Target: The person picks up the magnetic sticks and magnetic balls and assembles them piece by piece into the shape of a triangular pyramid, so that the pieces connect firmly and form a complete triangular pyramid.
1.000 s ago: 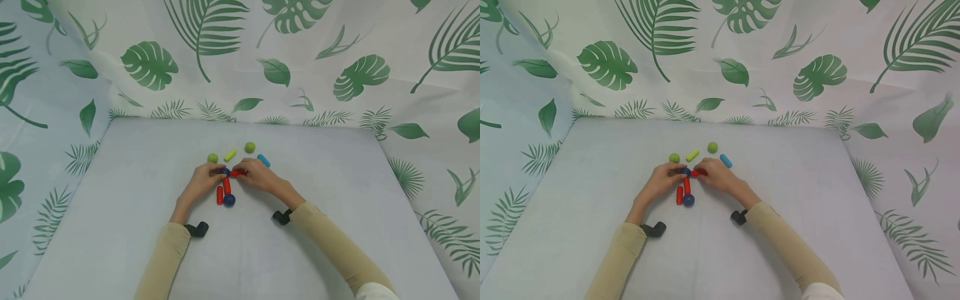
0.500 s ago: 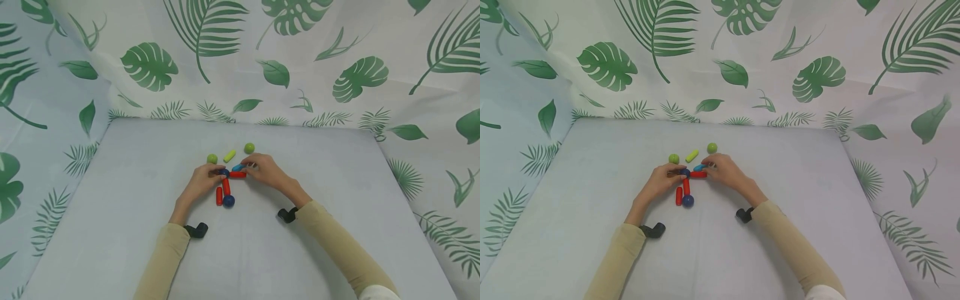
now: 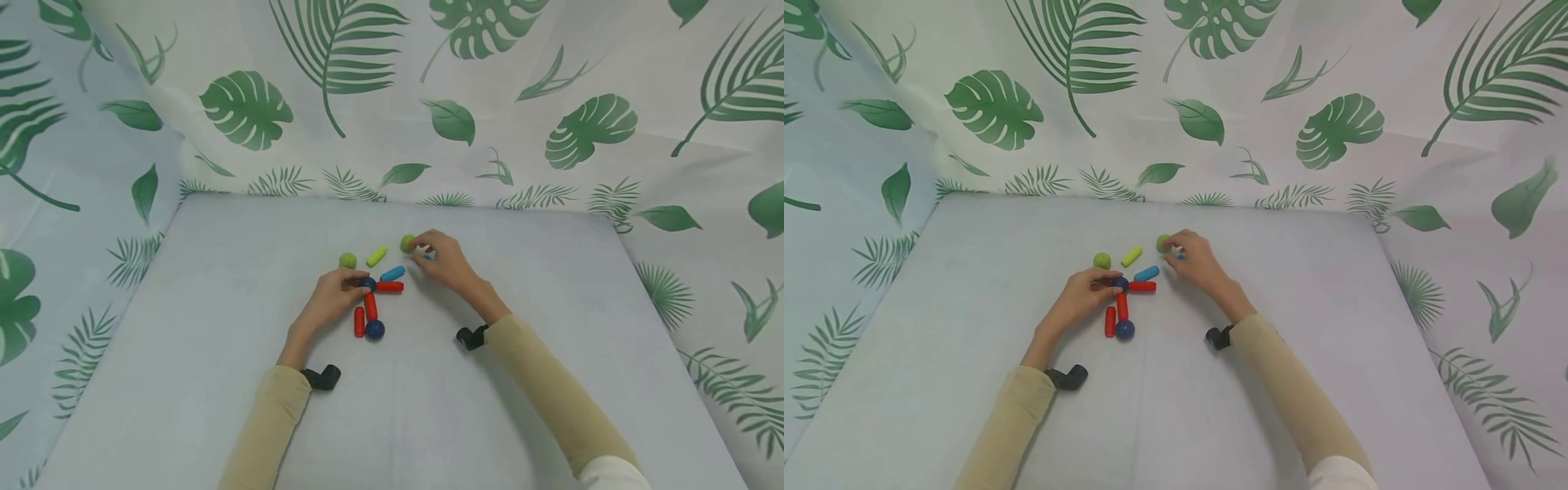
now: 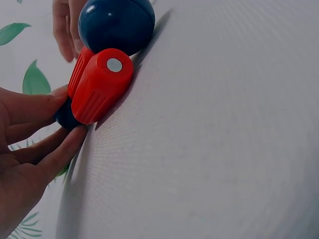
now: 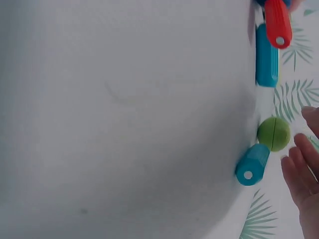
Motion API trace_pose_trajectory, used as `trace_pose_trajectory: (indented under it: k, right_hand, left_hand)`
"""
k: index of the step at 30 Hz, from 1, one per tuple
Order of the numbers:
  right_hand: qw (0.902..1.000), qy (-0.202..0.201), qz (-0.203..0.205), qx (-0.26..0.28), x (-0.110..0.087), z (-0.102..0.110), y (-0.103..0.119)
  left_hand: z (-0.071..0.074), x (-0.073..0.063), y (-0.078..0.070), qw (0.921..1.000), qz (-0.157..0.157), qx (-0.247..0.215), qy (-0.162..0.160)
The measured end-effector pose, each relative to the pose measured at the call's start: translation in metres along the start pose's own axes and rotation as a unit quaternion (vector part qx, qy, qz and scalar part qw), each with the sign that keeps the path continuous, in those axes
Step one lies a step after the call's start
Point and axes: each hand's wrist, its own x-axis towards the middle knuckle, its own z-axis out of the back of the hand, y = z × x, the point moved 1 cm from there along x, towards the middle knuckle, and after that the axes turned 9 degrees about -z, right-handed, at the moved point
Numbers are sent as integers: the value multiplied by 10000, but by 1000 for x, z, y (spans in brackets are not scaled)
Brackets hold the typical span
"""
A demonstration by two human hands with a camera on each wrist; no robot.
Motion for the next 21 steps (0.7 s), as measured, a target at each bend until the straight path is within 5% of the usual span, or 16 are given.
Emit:
trace_pose_trajectory:
  k: [21]
  right_hand:
    - [9978, 117, -467, 449, 28, -19, -21]
  left_hand:
    - [1, 0, 1, 9999, 39, -123, -60]
